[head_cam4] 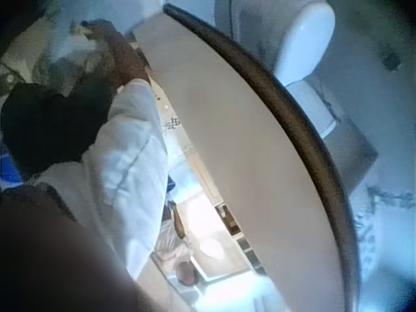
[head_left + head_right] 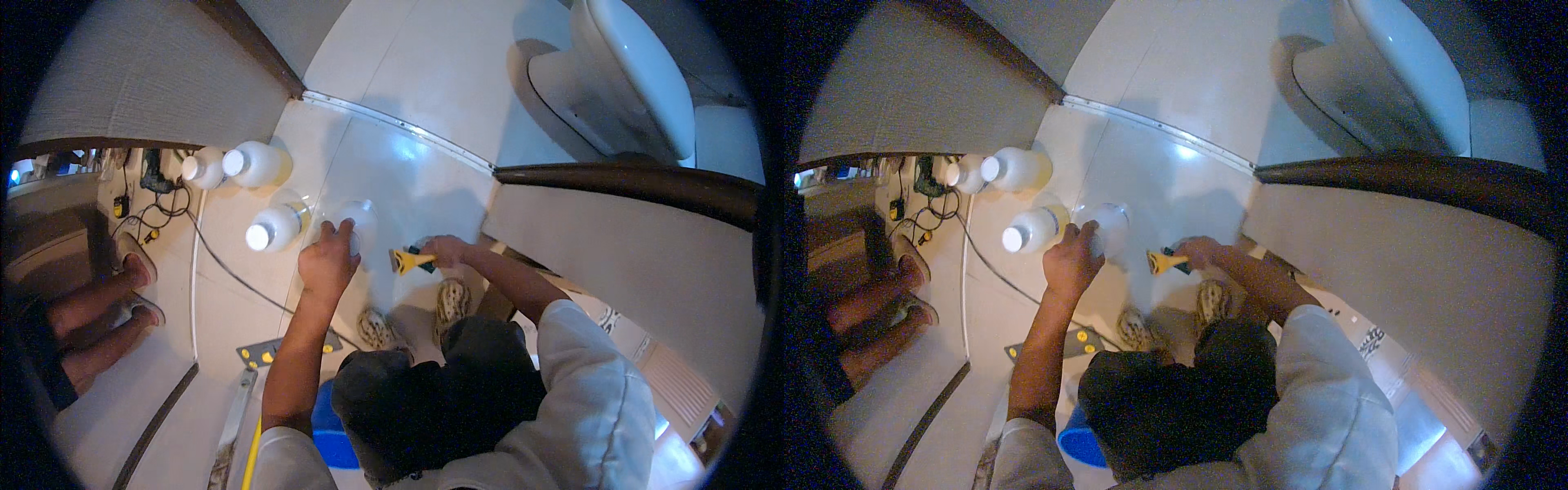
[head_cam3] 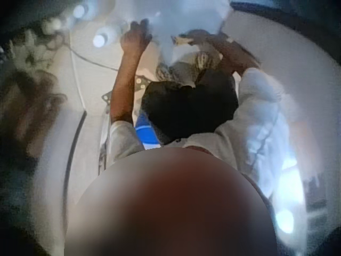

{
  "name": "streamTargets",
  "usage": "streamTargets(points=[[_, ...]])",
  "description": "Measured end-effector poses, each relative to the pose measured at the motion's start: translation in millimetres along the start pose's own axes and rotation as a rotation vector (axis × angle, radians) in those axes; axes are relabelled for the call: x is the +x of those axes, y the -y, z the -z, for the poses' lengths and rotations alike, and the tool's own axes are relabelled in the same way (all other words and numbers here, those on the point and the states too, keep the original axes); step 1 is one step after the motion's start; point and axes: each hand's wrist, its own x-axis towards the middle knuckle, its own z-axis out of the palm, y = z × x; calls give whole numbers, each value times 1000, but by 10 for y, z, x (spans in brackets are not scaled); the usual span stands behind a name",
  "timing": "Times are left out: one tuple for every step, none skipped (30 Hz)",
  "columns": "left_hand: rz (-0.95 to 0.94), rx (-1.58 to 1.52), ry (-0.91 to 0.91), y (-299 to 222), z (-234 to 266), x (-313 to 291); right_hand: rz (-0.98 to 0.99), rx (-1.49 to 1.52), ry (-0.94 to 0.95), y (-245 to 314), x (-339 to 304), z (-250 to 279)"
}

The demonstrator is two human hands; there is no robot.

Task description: The person pours liquid from a large white bottle onto the tiled floor and wipes the area with a green cloth and a yellow squeegee. They repeat this process, moving between different spots on the floor, and occasionally wring the cloth in a blue bucket.

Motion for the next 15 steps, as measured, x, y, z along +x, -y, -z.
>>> streamTargets(points=[[-11,49,17,10,-68,100,44,-48,5,-24,30,-31],[-21,98,34,21,-126,175,88,-98,8,-47,62,-55],[-27,102,37,20,-178,234,145,-99,-23,-68,66,-52],[-36,108,39,13,-214,299,201,-99,-57,-106,68,-56],[-45,115,41,10,-236,358,258,-100,-92,-129,96,-59],[-49,104,31,-33,-245,428,239,-95,-148,-217,119,-118],[-54,94,20,-78,-240,478,220,-91,-205,-298,152,-173],[-59,84,9,-120,-225,517,203,-87,-262,-384,185,-216],[-59,108,14,-99,-160,509,131,-113,-234,-303,274,-143],[-76,121,30,-96,-122,498,82,-128,-254,-287,323,-108],[-92,133,45,-85,-88,485,33,-143,-274,-270,369,-65],[-123,141,22,-53,-56,442,-16,-157,-290,-243,402,-38],[-163,136,7,-33,-81,419,17,-85,-298,-276,387,-34],[-203,130,-8,-22,-103,420,52,-14,-307,-320,372,-7],[-226,153,-48,-19,-78,402,104,61,-312,-337,394,-20]])
